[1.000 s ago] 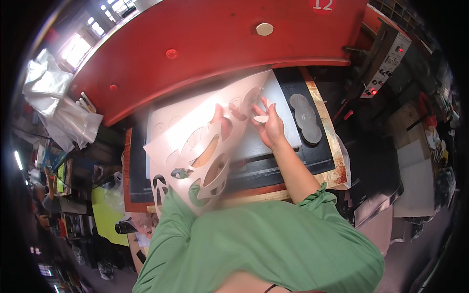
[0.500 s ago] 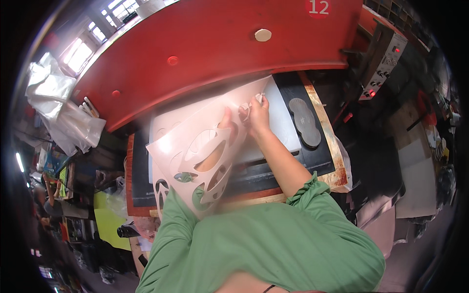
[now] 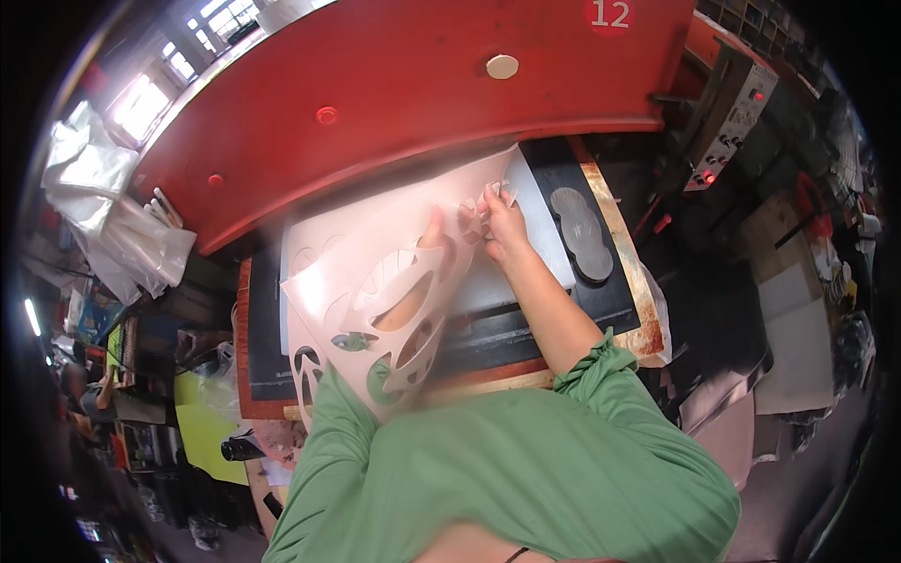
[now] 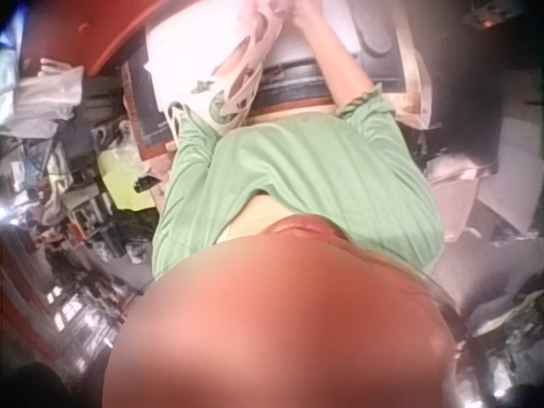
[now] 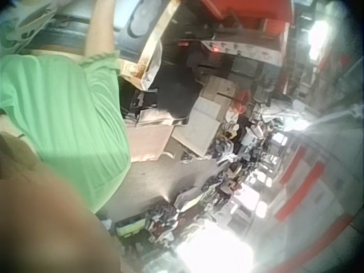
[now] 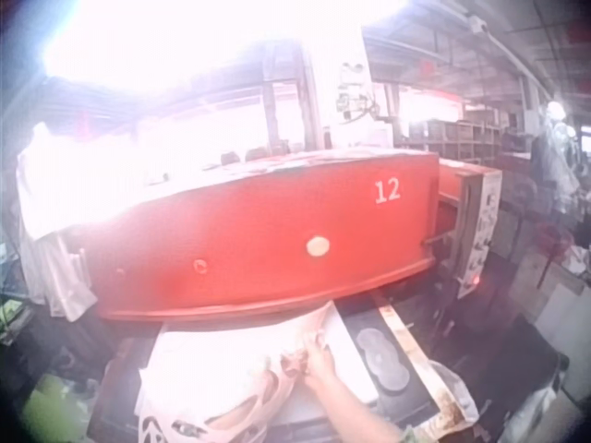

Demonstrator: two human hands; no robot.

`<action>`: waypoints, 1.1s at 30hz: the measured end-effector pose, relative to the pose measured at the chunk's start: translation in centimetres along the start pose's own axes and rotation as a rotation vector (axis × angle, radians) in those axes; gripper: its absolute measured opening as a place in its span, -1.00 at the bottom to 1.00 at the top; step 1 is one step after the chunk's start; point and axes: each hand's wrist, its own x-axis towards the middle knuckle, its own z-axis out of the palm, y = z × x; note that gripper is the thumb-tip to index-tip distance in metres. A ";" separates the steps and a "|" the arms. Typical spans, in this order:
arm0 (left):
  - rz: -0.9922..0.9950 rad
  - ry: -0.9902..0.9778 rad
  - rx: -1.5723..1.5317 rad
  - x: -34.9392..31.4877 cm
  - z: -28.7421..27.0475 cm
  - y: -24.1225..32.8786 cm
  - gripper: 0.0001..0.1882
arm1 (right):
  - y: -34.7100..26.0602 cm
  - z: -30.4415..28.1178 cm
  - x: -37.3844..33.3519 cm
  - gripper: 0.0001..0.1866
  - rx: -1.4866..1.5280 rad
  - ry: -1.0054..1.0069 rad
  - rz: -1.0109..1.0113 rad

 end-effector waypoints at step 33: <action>-0.055 0.016 0.343 1.7 1.4 4.8 -0.33 | -3.9 -5.5 3.8 -0.27 -0.855 -0.205 0.078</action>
